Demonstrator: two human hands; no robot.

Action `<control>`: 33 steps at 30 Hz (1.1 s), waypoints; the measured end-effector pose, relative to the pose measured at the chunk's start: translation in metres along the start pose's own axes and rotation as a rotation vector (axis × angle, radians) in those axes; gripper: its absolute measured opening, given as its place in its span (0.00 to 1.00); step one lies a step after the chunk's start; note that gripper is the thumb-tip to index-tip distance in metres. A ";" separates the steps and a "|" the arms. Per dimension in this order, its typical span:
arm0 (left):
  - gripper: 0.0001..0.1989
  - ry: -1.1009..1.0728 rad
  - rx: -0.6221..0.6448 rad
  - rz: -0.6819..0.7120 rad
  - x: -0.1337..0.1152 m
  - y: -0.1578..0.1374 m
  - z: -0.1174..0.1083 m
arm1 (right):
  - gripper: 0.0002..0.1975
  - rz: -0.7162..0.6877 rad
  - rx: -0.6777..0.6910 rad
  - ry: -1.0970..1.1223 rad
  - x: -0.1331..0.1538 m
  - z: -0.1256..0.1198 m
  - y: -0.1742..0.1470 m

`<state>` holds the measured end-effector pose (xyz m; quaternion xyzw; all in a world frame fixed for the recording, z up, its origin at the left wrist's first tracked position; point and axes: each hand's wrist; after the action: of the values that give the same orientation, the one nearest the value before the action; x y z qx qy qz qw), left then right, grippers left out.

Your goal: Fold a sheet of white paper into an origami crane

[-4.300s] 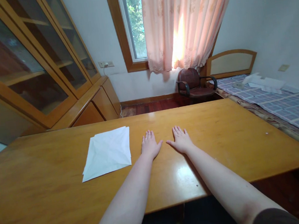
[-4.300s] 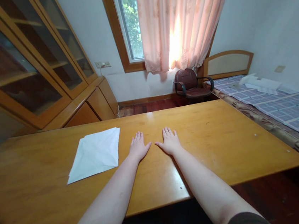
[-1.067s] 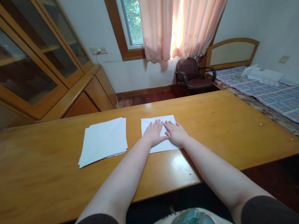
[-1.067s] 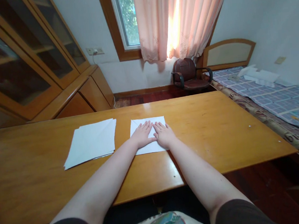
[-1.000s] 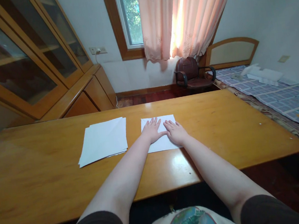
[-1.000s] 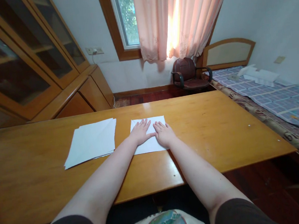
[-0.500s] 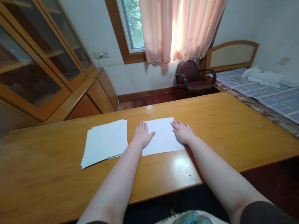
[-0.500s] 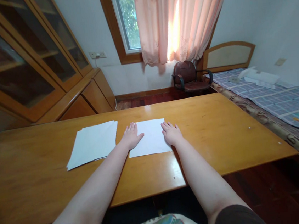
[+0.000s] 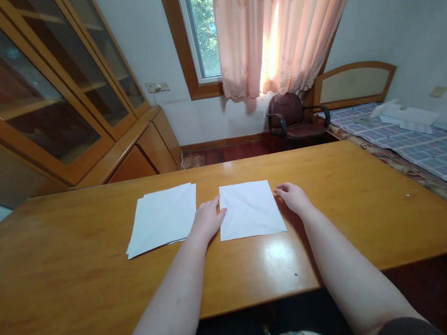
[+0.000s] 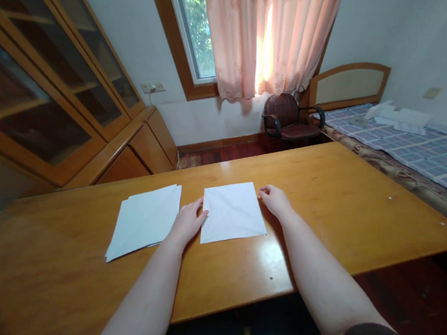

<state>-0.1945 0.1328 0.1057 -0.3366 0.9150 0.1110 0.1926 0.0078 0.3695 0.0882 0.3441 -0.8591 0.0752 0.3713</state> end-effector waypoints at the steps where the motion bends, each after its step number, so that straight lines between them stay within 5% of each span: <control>1: 0.27 0.037 0.010 -0.029 -0.004 0.001 0.003 | 0.13 -0.017 0.037 -0.020 0.002 0.001 -0.002; 6: 0.37 0.004 0.032 -0.104 -0.010 0.004 0.010 | 0.22 -0.100 0.081 -0.028 0.015 0.016 -0.011; 14: 0.43 -0.604 0.034 -0.323 -0.003 0.009 0.018 | 0.27 0.043 -0.035 0.271 0.020 0.015 -0.008; 23: 0.15 -0.400 0.063 -0.212 0.001 0.008 0.010 | 0.14 -0.218 0.019 0.078 0.020 0.010 -0.013; 28: 0.13 -0.659 0.043 -0.302 0.005 0.011 0.012 | 0.10 0.010 -0.017 0.301 0.010 0.004 -0.006; 33: 0.16 -0.905 -0.013 -0.352 0.010 0.016 0.012 | 0.13 0.205 0.178 0.799 0.017 0.000 -0.009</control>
<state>-0.2087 0.1425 0.0916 -0.4054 0.6681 0.2175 0.5849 0.0056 0.3534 0.0989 0.2315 -0.6674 0.3131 0.6348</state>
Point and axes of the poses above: each hand's wrist, its own y-axis towards the middle knuckle, its own z-axis out of the palm, x = y × z, and after that the axes turned 10 degrees about -z, right-handed
